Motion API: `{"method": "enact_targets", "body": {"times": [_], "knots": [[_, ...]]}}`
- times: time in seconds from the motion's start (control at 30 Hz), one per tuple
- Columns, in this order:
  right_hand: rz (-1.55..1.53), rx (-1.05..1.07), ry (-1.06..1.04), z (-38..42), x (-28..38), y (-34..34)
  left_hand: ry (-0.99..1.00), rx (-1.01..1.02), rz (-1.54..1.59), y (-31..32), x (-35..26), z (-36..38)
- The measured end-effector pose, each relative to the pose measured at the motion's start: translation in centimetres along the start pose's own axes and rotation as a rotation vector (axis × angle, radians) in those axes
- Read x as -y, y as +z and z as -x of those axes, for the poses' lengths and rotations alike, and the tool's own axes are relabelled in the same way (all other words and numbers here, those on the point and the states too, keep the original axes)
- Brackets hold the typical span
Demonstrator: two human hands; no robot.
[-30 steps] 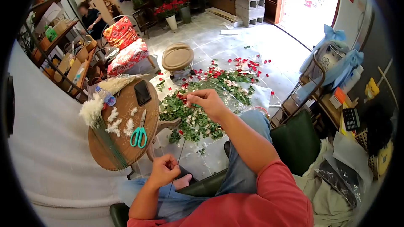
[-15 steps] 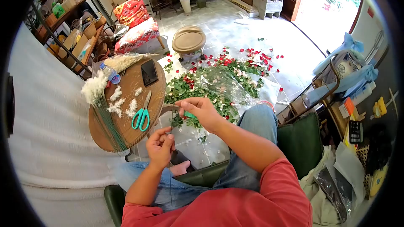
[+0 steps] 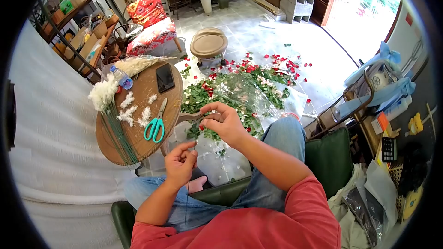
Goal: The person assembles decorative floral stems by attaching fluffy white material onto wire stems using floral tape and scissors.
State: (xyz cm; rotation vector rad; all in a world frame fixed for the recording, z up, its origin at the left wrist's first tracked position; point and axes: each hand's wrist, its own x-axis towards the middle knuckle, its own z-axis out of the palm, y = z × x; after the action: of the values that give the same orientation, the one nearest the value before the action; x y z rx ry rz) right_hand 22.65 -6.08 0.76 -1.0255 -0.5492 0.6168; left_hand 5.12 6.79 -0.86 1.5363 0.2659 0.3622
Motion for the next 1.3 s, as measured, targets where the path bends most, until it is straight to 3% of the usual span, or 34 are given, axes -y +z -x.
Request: {"method": "enact_targets", "body": {"times": [0.73,0.93,1.0,1.07,1.13,1.3], "knots": [[-0.063,0.220,-0.074,0.1,-0.8,0.1,0.010,0.110,0.165,-0.1,-1.5,1.6],[-0.038,0.247,-0.042,0.6,0.6,0.7,0.102,0.114,0.233,-0.3,-0.8,1.6],[-0.128,0.300,-0.008,0.4,0.1,0.8,-0.035,0.232,0.345,-0.5,-1.0,1.1],[-0.072,0.330,-0.101,0.5,-0.4,0.5,-0.015,0.162,0.332,-0.2,-0.5,0.9],[-0.123,0.341,-0.056,0.5,-0.8,0.6,0.053,0.123,0.240,0.3,-1.1,0.6],[-0.086,0.290,-0.061,0.2,-1.0,0.7,-0.059,0.049,0.250,0.3,-2.8,0.1]]}}
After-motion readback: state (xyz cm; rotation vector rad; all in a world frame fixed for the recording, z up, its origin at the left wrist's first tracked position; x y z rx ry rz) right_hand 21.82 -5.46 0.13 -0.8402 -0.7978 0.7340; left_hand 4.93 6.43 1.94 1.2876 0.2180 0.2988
